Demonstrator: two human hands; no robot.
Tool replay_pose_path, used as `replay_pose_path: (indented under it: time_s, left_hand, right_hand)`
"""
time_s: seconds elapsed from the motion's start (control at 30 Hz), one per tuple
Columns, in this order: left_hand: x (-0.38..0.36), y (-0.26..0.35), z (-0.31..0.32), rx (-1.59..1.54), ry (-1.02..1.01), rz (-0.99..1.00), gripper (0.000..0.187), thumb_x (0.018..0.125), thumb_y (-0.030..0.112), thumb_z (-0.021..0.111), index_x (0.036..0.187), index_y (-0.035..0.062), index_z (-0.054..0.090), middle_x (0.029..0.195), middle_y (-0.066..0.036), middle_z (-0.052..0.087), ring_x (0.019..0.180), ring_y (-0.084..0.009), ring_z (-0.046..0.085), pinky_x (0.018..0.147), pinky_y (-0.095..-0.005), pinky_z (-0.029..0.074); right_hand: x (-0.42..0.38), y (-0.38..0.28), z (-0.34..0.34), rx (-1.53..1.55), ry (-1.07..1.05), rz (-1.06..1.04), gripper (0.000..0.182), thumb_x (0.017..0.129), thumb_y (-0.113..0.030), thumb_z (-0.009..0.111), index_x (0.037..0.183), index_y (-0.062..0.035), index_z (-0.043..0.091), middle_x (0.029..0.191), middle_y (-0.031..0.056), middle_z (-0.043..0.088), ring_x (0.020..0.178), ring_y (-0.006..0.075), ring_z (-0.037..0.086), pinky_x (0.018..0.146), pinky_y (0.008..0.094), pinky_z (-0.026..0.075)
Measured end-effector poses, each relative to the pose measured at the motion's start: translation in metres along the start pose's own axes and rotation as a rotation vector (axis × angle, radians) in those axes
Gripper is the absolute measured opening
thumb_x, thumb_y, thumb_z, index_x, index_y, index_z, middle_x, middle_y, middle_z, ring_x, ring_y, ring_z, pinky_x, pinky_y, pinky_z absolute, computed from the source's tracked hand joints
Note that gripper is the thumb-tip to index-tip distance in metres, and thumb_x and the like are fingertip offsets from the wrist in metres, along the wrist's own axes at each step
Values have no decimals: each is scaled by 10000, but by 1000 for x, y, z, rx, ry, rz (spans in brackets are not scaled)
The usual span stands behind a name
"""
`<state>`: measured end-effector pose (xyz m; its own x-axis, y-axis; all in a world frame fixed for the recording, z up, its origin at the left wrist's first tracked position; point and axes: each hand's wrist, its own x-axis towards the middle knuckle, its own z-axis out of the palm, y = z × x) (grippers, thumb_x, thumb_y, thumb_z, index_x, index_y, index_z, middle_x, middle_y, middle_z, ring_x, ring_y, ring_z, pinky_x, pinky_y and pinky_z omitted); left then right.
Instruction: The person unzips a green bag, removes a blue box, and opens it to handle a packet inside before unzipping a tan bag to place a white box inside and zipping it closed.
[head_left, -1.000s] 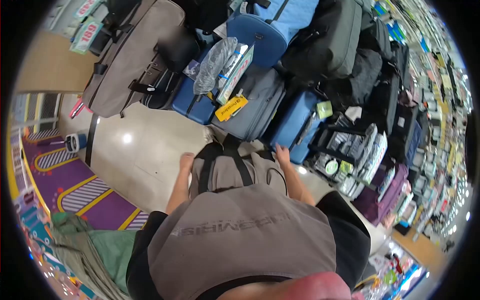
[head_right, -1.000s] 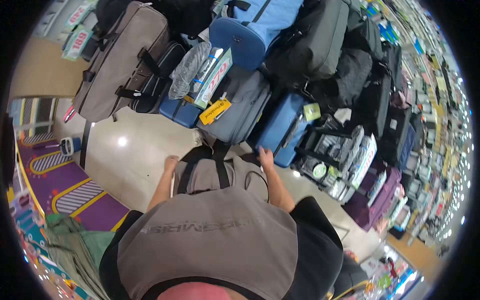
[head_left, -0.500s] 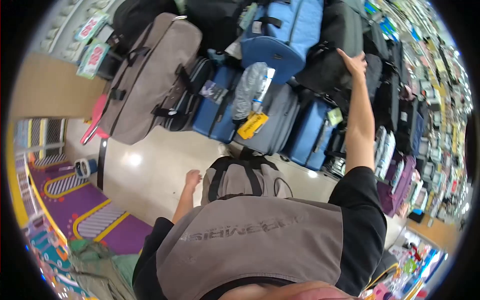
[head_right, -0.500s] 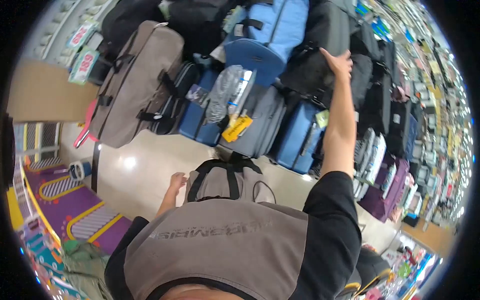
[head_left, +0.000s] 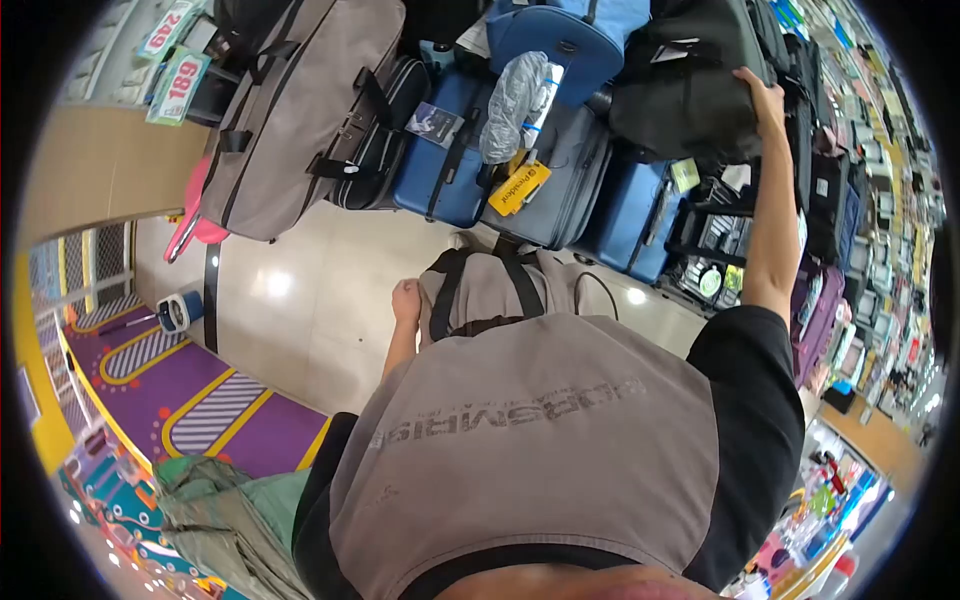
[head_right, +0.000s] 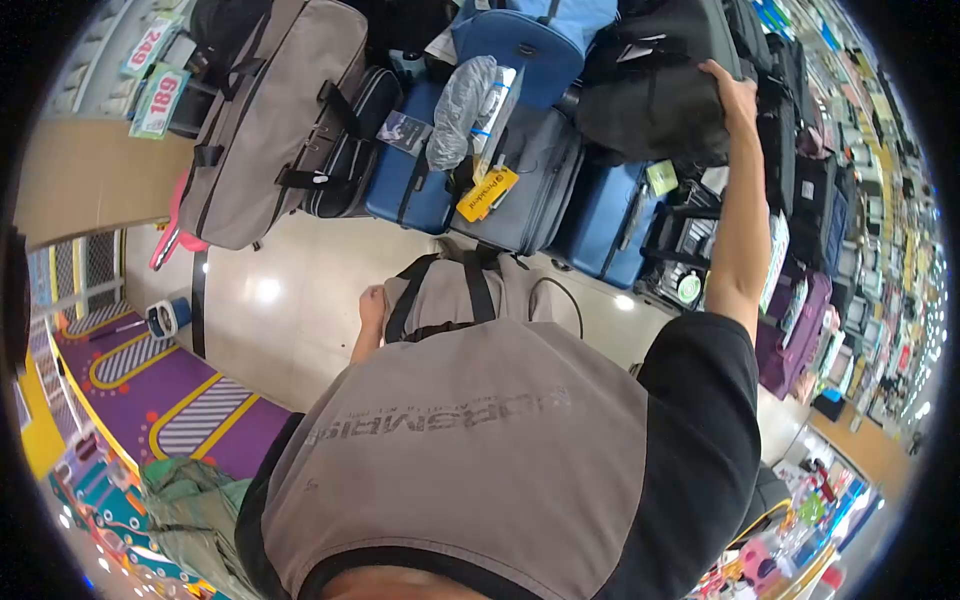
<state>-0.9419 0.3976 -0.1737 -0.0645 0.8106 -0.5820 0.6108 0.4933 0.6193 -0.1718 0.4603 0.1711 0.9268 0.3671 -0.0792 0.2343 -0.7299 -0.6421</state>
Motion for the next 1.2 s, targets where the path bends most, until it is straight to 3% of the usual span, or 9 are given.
replay_pose_path:
  time_s: [0.2,0.33,0.47,0.53,0.6,0.73,0.8,0.97,1.2]
  left_hand:
    - [22,110,-8,-45,-397,193,338,951,310,563,1082,28,698,1007,-119,717,953,-221,672,851,-329,497]
    - [13,196,49,-161,-921,117,495,1007,465,473,1225,48,627,1074,-103,678,1040,-204,632,894,-343,488]
    - [-22,265,156,-607,-1226,-229,714,975,647,400,1403,79,466,1246,-168,620,1120,-248,606,897,-403,496]
    - [-41,288,212,-600,-1060,-388,811,936,713,391,1463,98,413,1179,-173,632,1105,-251,611,933,-399,489]
    - [-27,292,259,-710,-919,-232,818,929,728,374,1459,106,414,1205,-175,611,1124,-268,596,964,-425,477]
    - [-28,334,226,-988,-946,-131,694,957,670,380,1377,135,514,1243,-102,608,1144,-241,595,1002,-456,481]
    - [-39,340,201,-1239,-1031,119,572,1011,536,374,1343,101,540,1267,-94,606,1167,-257,591,987,-472,499]
    - [-63,340,165,-1159,-824,261,555,1016,499,368,1363,96,524,1294,-95,594,1188,-267,575,988,-475,494]
    - [-72,310,165,-1030,-556,317,534,1023,448,358,1391,89,501,1333,-95,576,1217,-279,554,988,-478,487]
  right_hand:
    - [-151,20,-101,-2,11,-7,1008,610,-400,805,1428,52,428,1289,249,575,1116,300,617,939,371,483]
    - [-250,21,-134,-114,6,-18,926,604,-365,789,1400,-15,472,1206,241,620,1059,310,640,932,371,485]
    - [-325,10,-158,-267,-19,-172,900,581,-304,787,1382,-36,479,1204,242,613,1095,344,614,979,382,448]
    - [-354,6,-165,-340,-66,-285,905,559,-279,783,1371,-39,466,1220,260,591,1140,354,580,1002,394,426]
    - [-384,-5,-172,-404,-136,-315,920,535,-256,771,1374,-46,456,1239,257,575,1139,376,559,1005,412,418]
    - [-419,-4,-196,-538,-278,-430,1026,458,-216,770,1416,-66,433,1245,196,577,1168,395,509,1048,423,362]
    - [-415,19,-200,-506,-374,-547,1065,452,-231,785,1437,-66,417,1303,218,523,1182,402,491,1050,436,353]
    - [-381,77,-203,-511,-595,-660,1118,444,-250,805,1473,-104,393,1401,217,440,1262,411,433,1100,478,325]
    - [-271,183,-184,-414,-553,-936,1121,472,-211,832,1487,-122,362,1421,232,426,1285,420,420,1092,490,348]
